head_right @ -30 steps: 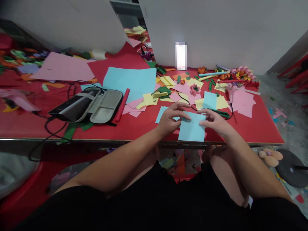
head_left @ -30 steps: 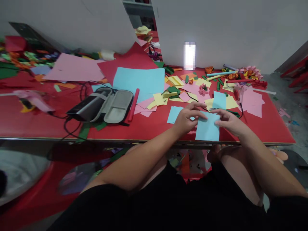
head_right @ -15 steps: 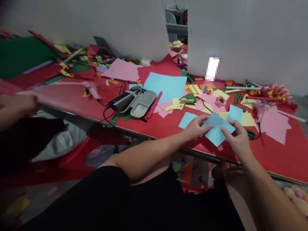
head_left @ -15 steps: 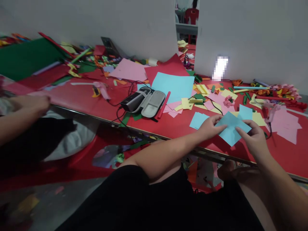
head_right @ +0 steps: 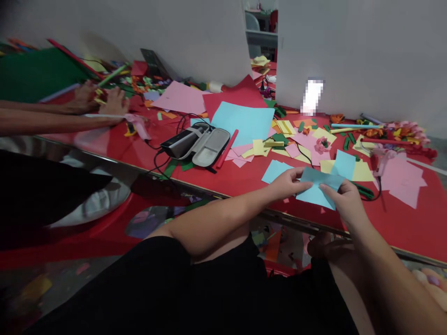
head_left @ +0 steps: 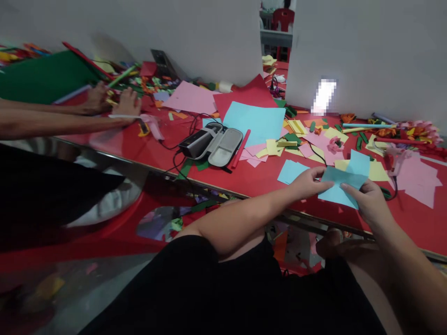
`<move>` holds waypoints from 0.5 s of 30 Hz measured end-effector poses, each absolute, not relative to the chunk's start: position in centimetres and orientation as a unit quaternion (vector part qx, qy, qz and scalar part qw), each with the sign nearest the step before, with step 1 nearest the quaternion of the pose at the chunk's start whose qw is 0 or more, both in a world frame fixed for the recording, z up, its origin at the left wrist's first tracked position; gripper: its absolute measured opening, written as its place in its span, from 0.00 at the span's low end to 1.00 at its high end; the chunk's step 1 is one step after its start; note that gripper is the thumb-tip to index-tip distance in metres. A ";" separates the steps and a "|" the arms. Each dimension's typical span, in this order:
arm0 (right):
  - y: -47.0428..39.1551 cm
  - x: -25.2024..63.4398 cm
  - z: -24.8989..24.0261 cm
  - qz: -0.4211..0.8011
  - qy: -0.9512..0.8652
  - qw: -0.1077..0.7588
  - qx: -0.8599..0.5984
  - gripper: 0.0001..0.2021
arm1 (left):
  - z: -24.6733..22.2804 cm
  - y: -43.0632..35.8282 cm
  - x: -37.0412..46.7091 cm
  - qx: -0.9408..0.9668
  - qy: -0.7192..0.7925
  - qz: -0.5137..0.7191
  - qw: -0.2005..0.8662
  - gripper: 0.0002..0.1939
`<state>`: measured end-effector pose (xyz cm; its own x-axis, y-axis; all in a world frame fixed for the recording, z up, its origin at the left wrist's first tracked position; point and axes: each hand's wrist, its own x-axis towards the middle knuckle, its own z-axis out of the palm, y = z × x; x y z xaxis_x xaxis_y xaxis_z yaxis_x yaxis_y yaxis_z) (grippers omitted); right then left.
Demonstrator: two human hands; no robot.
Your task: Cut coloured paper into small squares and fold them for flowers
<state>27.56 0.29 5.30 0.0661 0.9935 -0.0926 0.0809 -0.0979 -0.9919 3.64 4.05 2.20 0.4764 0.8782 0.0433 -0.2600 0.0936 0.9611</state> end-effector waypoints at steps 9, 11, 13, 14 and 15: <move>-0.5 26.2 6.8 0.582 -0.410 0.441 -0.546 0.30 | 2.8 2.8 1.4 0.706 0.259 0.359 0.553 0.71; -0.6 26.0 7.0 0.593 -0.402 0.432 -0.549 0.30 | 2.5 2.7 1.2 0.747 0.227 0.380 0.497 0.69; -0.5 26.0 7.0 0.599 -0.392 0.431 -0.549 0.30 | 2.2 2.9 1.2 0.783 0.177 0.392 0.450 0.68; -0.4 26.0 7.0 0.602 -0.389 0.433 -0.547 0.30 | 2.1 3.0 1.3 0.792 0.162 0.396 0.436 0.67; -0.3 26.0 6.9 0.604 -0.393 0.430 -0.544 0.29 | 1.9 3.2 1.4 0.794 0.156 0.400 0.430 0.67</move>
